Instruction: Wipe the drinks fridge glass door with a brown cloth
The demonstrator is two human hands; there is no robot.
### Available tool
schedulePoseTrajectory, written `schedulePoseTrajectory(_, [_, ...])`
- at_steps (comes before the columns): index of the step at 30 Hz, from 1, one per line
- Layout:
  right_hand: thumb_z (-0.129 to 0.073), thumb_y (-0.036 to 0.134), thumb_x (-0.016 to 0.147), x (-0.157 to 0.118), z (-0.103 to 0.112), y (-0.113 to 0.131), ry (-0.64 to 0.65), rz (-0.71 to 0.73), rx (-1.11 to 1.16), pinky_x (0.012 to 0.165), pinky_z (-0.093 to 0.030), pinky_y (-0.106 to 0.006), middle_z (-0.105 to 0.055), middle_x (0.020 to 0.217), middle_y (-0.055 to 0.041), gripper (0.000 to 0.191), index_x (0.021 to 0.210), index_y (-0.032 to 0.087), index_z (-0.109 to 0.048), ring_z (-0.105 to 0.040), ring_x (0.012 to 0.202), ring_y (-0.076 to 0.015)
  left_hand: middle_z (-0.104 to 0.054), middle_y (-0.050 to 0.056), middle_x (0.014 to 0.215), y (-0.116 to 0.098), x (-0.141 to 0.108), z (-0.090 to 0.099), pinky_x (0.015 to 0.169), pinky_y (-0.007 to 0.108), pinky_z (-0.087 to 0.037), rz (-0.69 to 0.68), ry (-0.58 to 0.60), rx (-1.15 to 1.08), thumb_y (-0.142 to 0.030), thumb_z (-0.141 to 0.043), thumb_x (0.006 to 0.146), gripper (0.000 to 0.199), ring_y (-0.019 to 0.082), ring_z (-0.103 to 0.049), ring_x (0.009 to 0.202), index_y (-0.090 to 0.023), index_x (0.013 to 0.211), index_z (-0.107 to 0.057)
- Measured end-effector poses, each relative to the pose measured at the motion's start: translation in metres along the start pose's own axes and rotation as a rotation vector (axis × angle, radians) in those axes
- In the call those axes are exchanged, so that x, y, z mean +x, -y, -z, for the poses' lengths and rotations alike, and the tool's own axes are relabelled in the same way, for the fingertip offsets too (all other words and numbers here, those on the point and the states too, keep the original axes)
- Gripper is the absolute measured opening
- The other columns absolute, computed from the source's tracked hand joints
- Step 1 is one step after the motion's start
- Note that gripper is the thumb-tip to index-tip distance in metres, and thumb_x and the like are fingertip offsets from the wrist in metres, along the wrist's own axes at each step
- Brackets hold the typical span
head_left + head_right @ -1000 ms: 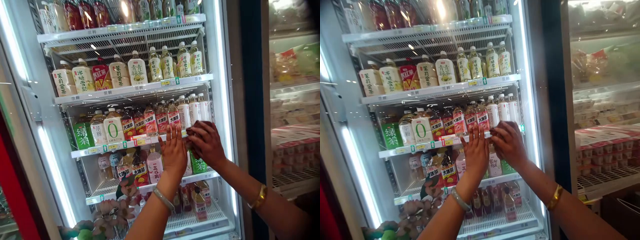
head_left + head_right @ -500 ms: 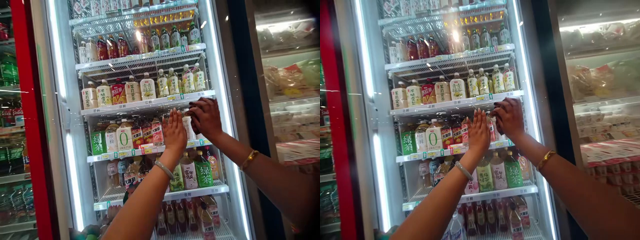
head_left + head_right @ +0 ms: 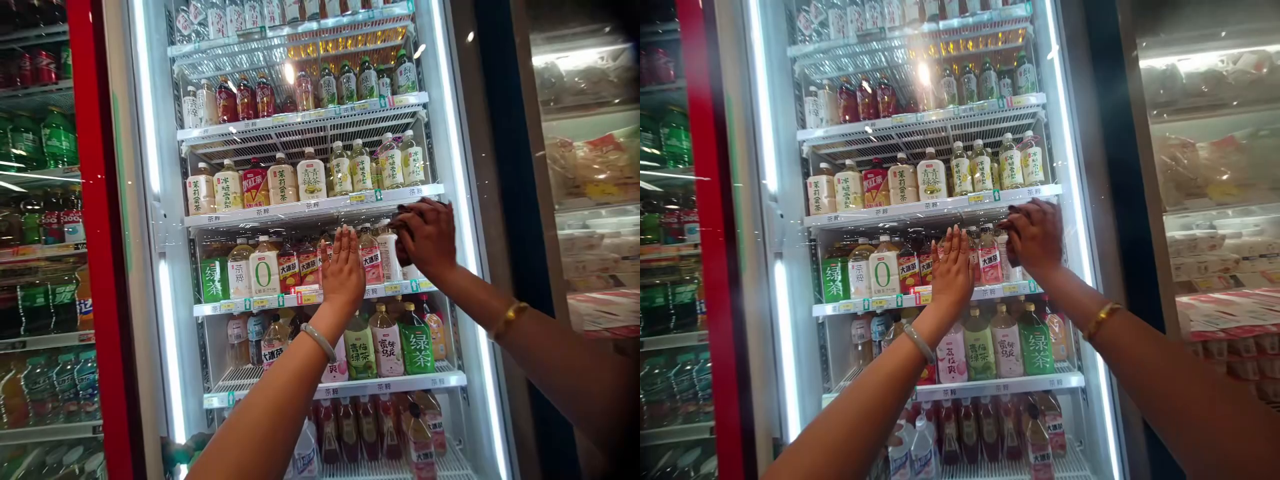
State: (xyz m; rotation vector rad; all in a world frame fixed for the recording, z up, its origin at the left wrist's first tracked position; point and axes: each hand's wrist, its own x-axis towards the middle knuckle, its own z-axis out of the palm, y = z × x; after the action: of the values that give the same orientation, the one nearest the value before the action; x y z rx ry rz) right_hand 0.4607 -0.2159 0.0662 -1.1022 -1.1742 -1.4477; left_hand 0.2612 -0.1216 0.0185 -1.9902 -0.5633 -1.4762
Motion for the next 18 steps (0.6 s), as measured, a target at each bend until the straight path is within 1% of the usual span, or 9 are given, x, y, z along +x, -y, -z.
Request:
schedulePoseTrajectory(1, [-0.066, 0.029, 0.093, 0.009, -0.008, 0.015, 0.002, -0.009, -0.006, 0.125, -0.025, -0.071, -0.067, 0.13, -0.0085, 0.021, 0.112, 0.026, -0.073, -0.049, 0.137, -0.0354, -0.025, 0.013, 0.173, 0.002, 0.002, 0.002, 0.134, 0.055, -0.003, 0.008, -0.002, -0.004, -0.019, -0.044, 0.101, 0.071, 0.023, -0.015, 0.163, -0.017, 0.167, -0.016])
schedulePoseTrajectory(3, [-0.065, 0.03, 0.094, 0.014, -0.019, 0.042, 0.023, 0.051, 0.006, 0.128, -0.023, -0.068, -0.066, 0.133, -0.0067, 0.022, 0.114, 0.028, -0.072, -0.047, 0.14, -0.0344, -0.025, 0.013, 0.173, 0.007, 0.006, 0.007, 0.134, 0.056, -0.004, 0.031, -0.01, -0.005, -0.02, -0.041, 0.103, 0.068, 0.024, -0.015, 0.163, -0.015, 0.167, -0.018])
schedulePoseTrajectory(6, [-0.062, 0.027, 0.096, -0.007, -0.016, 0.066, 0.083, 0.258, 0.05, 0.129, -0.024, -0.066, -0.064, 0.139, -0.0054, 0.023, 0.118, 0.028, -0.07, -0.041, 0.146, -0.0326, -0.024, 0.014, 0.173, 0.018, 0.006, 0.019, 0.133, 0.057, -0.003, 0.051, 0.007, 0.022, -0.024, -0.035, 0.105, 0.064, 0.024, -0.015, 0.163, -0.014, 0.166, -0.019])
schedulePoseTrajectory(8, [-0.062, 0.024, 0.096, -0.03, -0.004, 0.065, 0.149, 0.463, 0.099, 0.128, -0.024, -0.067, -0.063, 0.143, -0.0058, 0.028, 0.124, 0.027, -0.068, -0.038, 0.15, -0.0327, -0.022, 0.013, 0.174, 0.029, 0.001, 0.028, 0.134, 0.057, -0.003, 0.039, 0.041, 0.05, -0.026, -0.033, 0.106, 0.065, 0.025, -0.013, 0.163, -0.014, 0.167, -0.016])
schedulePoseTrajectory(11, [-0.067, 0.024, 0.094, -0.053, 0.013, 0.047, 0.183, 0.595, 0.14, 0.128, -0.03, -0.061, -0.067, 0.138, -0.0012, 0.029, 0.123, 0.03, -0.068, -0.043, 0.147, -0.0281, -0.018, 0.011, 0.175, 0.047, -0.009, 0.037, 0.134, 0.055, -0.002, 0.022, 0.07, 0.084, -0.026, -0.035, 0.105, 0.07, 0.023, -0.01, 0.164, -0.017, 0.168, -0.006])
schedulePoseTrajectory(12, [-0.067, 0.024, 0.094, -0.053, 0.015, 0.041, 0.188, 0.593, 0.133, 0.128, -0.032, -0.059, -0.068, 0.138, -0.0002, 0.028, 0.121, 0.031, -0.069, -0.045, 0.146, -0.0266, -0.017, 0.01, 0.175, 0.052, -0.012, 0.039, 0.135, 0.055, -0.002, 0.021, 0.072, 0.092, -0.026, -0.036, 0.105, 0.072, 0.023, -0.01, 0.164, -0.018, 0.168, -0.003])
schedulePoseTrajectory(14, [-0.065, 0.024, 0.095, -0.041, 0.011, 0.035, 0.169, 0.53, 0.105, 0.126, -0.033, -0.061, -0.067, 0.138, -0.003, 0.026, 0.12, 0.029, -0.07, -0.045, 0.145, -0.028, -0.017, 0.01, 0.175, 0.062, -0.015, 0.042, 0.135, 0.055, -0.002, 0.033, 0.073, 0.103, -0.026, -0.037, 0.105, 0.074, 0.023, -0.011, 0.163, -0.019, 0.168, 0.0])
schedulePoseTrajectory(16, [-0.065, 0.026, 0.094, -0.019, -0.002, 0.042, 0.104, 0.347, 0.061, 0.123, -0.034, -0.066, -0.067, 0.135, -0.0076, 0.023, 0.117, 0.027, -0.071, -0.046, 0.142, -0.0323, -0.017, 0.01, 0.175, 0.069, -0.016, 0.042, 0.134, 0.056, -0.003, 0.054, 0.074, 0.114, -0.026, -0.036, 0.105, 0.072, 0.023, -0.011, 0.163, -0.018, 0.168, -0.002])
schedulePoseTrajectory(18, [-0.067, 0.028, 0.093, 0.006, -0.019, 0.062, 0.032, 0.132, 0.019, 0.121, -0.033, -0.071, -0.068, 0.131, -0.0097, 0.021, 0.113, 0.025, -0.073, -0.048, 0.138, -0.0357, -0.017, 0.011, 0.175, 0.072, -0.014, 0.043, 0.134, 0.058, -0.002, 0.068, 0.072, 0.122, -0.026, -0.035, 0.105, 0.07, 0.024, -0.011, 0.163, -0.017, 0.168, -0.005])
